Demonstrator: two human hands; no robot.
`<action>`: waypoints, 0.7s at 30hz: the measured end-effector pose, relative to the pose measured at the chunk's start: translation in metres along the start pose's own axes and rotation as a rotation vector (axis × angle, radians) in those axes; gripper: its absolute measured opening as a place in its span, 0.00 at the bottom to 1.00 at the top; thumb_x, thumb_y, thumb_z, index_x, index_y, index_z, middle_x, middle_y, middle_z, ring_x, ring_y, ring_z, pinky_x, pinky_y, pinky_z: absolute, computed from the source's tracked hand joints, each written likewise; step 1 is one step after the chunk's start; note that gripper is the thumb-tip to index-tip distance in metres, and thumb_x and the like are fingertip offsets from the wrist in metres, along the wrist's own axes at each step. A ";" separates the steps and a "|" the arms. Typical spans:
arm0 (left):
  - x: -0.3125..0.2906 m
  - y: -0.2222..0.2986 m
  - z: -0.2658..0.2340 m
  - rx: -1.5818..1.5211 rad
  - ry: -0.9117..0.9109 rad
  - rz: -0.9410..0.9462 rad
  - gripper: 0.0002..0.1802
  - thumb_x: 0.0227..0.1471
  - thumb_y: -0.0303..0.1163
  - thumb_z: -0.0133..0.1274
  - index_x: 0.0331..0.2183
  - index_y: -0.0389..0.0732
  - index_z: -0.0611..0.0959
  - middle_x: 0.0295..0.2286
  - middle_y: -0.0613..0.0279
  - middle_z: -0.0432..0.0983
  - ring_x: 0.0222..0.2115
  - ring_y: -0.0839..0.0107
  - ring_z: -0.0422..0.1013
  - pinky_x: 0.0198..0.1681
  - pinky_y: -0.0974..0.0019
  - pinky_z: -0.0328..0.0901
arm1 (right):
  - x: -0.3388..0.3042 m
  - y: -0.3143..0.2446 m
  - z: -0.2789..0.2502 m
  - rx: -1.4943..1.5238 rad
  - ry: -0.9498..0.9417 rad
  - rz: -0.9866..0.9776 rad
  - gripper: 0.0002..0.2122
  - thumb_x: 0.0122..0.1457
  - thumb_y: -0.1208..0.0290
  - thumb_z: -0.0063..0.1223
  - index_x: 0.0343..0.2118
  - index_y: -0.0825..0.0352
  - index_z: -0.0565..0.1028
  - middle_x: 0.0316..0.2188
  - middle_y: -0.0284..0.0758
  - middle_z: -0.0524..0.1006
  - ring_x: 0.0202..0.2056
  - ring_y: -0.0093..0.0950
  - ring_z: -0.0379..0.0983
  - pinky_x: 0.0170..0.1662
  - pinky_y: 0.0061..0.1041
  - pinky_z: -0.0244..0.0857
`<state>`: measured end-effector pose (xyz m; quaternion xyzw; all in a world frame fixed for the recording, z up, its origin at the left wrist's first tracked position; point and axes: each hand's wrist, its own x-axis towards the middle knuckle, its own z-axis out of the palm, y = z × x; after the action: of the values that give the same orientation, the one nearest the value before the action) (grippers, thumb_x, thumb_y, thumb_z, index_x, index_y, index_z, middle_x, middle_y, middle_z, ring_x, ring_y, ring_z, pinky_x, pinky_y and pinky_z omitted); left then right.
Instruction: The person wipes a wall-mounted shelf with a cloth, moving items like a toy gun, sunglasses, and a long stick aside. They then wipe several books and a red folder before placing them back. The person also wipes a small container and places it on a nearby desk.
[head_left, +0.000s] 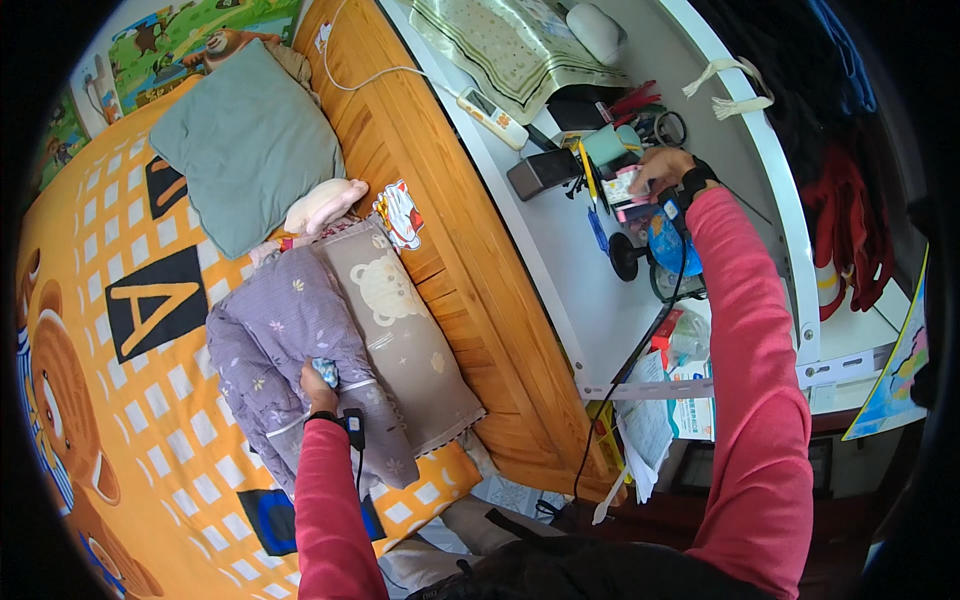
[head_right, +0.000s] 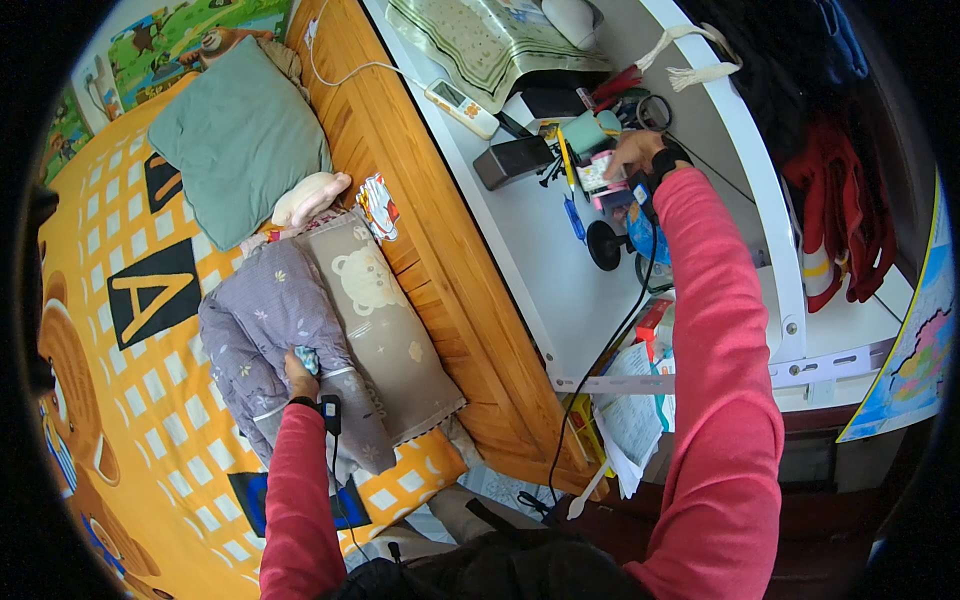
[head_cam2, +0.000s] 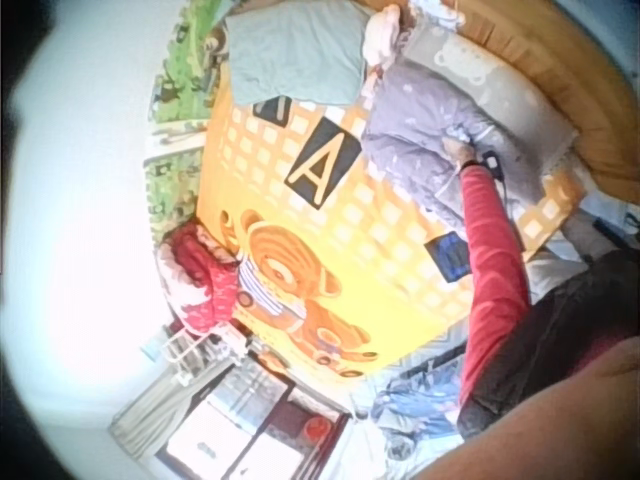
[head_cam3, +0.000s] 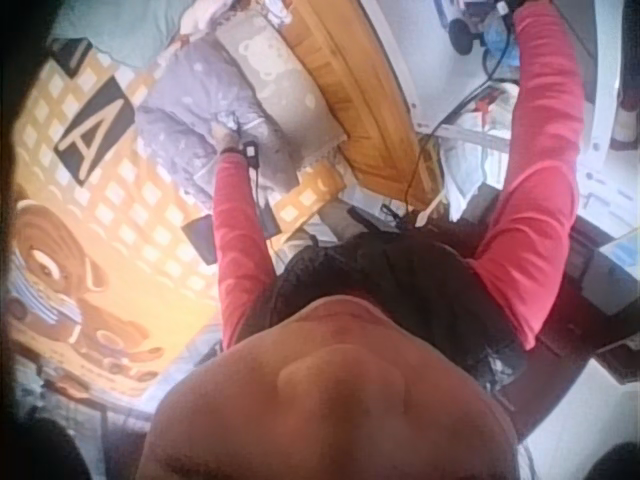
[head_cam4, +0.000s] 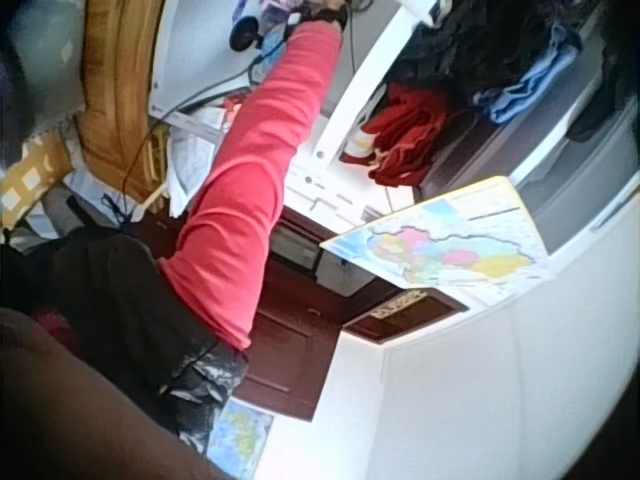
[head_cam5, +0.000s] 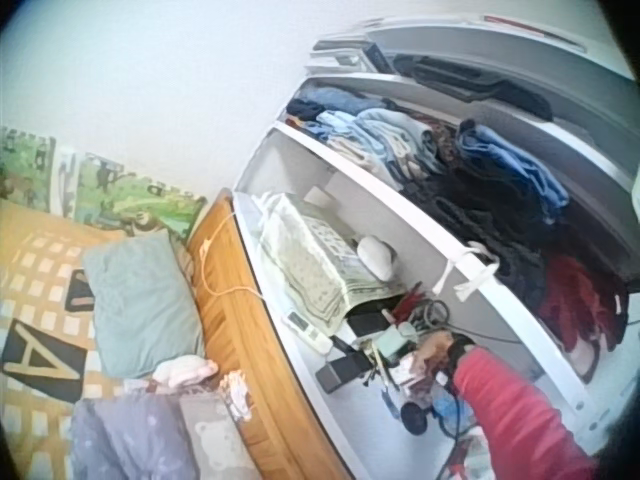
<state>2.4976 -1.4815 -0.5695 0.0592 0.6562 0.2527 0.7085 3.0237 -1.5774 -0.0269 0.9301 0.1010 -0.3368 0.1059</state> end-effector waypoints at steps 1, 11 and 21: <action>0.002 0.000 0.000 0.026 0.012 0.019 0.18 0.48 0.44 0.51 0.28 0.36 0.81 0.23 0.65 0.74 0.19 0.71 0.69 0.24 0.65 0.64 | 0.007 0.003 -0.003 -0.067 0.090 0.017 0.33 0.38 0.73 0.71 0.48 0.79 0.67 0.41 0.52 0.74 0.39 0.42 0.76 0.37 0.40 0.73; 0.011 -0.005 -0.006 0.007 -0.015 0.031 0.16 0.49 0.42 0.50 0.27 0.38 0.81 0.23 0.65 0.74 0.20 0.71 0.69 0.25 0.67 0.63 | 0.049 0.012 0.013 -0.360 0.564 0.086 0.29 0.37 0.70 0.70 0.46 0.70 0.73 0.43 0.47 0.77 0.45 0.38 0.75 0.49 0.33 0.68; 0.006 -0.003 -0.005 -0.039 -0.034 0.049 0.16 0.49 0.42 0.50 0.28 0.38 0.81 0.24 0.66 0.74 0.20 0.72 0.68 0.26 0.67 0.62 | 0.084 0.019 0.040 -0.467 0.843 0.057 0.17 0.46 0.70 0.61 0.40 0.67 0.76 0.43 0.46 0.76 0.46 0.41 0.74 0.48 0.35 0.68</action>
<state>2.4939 -1.4832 -0.5768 0.0655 0.6374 0.2818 0.7141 3.0676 -1.5968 -0.1093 0.9394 0.1824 0.1043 0.2709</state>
